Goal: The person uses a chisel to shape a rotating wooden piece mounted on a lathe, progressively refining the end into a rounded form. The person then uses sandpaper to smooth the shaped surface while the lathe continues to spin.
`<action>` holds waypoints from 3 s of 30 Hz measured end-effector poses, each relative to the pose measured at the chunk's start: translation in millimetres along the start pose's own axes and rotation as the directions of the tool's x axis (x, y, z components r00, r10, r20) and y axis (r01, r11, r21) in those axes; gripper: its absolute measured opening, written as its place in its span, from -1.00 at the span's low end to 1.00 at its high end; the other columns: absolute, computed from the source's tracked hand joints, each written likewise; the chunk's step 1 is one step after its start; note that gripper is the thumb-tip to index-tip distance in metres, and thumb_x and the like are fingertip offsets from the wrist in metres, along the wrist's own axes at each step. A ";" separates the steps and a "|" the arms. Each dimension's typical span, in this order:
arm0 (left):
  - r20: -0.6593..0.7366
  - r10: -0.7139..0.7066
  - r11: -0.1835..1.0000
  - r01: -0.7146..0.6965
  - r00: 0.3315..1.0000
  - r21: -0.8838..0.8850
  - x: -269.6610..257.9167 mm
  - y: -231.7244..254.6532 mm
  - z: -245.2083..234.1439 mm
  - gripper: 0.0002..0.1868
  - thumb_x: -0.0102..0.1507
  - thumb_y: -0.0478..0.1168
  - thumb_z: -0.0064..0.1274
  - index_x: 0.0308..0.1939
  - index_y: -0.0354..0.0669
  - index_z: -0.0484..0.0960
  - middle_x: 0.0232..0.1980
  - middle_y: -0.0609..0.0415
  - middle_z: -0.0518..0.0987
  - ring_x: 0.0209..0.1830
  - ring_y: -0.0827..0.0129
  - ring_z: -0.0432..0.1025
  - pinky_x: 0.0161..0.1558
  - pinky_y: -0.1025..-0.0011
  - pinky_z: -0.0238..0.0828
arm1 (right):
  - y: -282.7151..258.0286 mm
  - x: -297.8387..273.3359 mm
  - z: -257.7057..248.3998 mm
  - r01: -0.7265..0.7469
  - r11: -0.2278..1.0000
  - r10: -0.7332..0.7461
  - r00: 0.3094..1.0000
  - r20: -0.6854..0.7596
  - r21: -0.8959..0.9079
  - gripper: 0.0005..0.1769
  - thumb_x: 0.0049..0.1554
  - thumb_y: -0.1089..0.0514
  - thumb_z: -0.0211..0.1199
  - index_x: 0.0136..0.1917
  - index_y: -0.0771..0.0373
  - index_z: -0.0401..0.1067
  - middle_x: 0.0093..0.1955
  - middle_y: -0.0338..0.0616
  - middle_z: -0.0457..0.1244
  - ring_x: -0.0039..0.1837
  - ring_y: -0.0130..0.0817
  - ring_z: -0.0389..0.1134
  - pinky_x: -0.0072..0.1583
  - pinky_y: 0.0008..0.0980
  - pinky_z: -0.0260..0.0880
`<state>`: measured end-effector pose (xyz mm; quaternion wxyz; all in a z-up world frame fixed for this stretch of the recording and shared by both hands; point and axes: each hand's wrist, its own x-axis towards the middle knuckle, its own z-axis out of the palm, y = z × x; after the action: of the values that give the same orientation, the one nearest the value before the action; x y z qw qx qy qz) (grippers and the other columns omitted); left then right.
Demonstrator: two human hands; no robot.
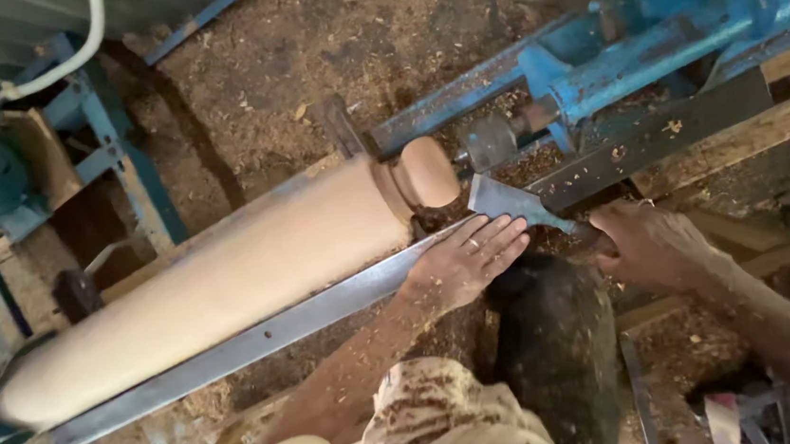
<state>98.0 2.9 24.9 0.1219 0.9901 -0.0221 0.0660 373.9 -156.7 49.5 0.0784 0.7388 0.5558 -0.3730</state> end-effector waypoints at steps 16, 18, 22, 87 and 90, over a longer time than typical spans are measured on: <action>-0.135 -0.163 0.972 0.183 0.977 0.148 5.4 18.8 5.1 -0.38 0.36 -0.23 -0.09 0.54 -0.17 0.29 0.60 0.06 0.30 0.58 0.27 0.25 0.56 0.28 0.22 | -5.9 25.8 -41.4 0.037 0.996 -0.022 0.984 0.176 -0.083 -0.73 0.07 -0.01 0.24 -0.02 0.17 0.42 -0.27 0.01 0.41 -0.17 -0.01 0.49 -0.05 0.01 0.47; -0.140 -0.151 0.976 0.170 0.979 0.138 3.3 20.5 3.8 -0.39 0.37 -0.24 -0.08 0.53 -0.17 0.28 0.60 0.06 0.29 0.58 0.27 0.24 0.57 0.27 0.23 | -9.0 24.4 -40.2 0.041 0.990 -0.020 0.987 0.158 -0.133 -0.71 0.09 -0.03 0.25 0.01 0.16 0.43 -0.25 0.04 0.40 -0.16 0.02 0.46 -0.03 0.03 0.44; -0.153 -0.150 0.977 0.170 0.977 0.127 3.0 19.6 4.4 -0.40 0.38 -0.22 -0.08 0.52 -0.18 0.28 0.59 0.07 0.29 0.57 0.25 0.24 0.55 0.23 0.23 | -11.7 21.4 -35.4 -0.040 0.996 0.056 0.979 0.196 -0.084 -0.58 0.11 -0.05 0.19 0.20 0.11 0.33 -0.25 -0.01 0.42 -0.17 -0.03 0.47 -0.06 -0.03 0.53; -0.304 -0.073 0.971 0.137 0.950 0.194 -28.5 20.1 42.1 -0.49 0.32 -0.20 0.02 0.32 -0.37 0.48 0.42 -0.17 0.46 0.45 0.04 0.34 0.55 0.10 0.17 | -67.1 -29.4 72.5 -0.115 0.967 0.150 0.979 -0.140 0.229 -0.55 0.05 -0.05 0.27 0.13 0.20 0.31 -0.19 0.13 0.39 -0.07 0.19 0.44 -0.03 0.10 0.43; -0.347 -0.087 0.979 0.144 0.934 0.144 -29.4 18.5 48.7 -0.52 0.33 -0.19 0.05 0.30 -0.35 0.50 0.38 -0.17 0.48 0.43 0.05 0.34 0.53 0.11 0.20 | -74.9 -34.6 79.2 -0.077 0.960 0.134 0.970 -0.201 0.268 -0.59 0.03 -0.05 0.31 0.00 0.24 0.31 -0.20 0.10 0.39 -0.07 0.16 0.45 -0.03 0.09 0.43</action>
<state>73.9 -26.1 -21.6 0.0441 0.9702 0.0632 0.2296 267.7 -197.4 37.8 -0.0597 0.8076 0.4673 -0.3547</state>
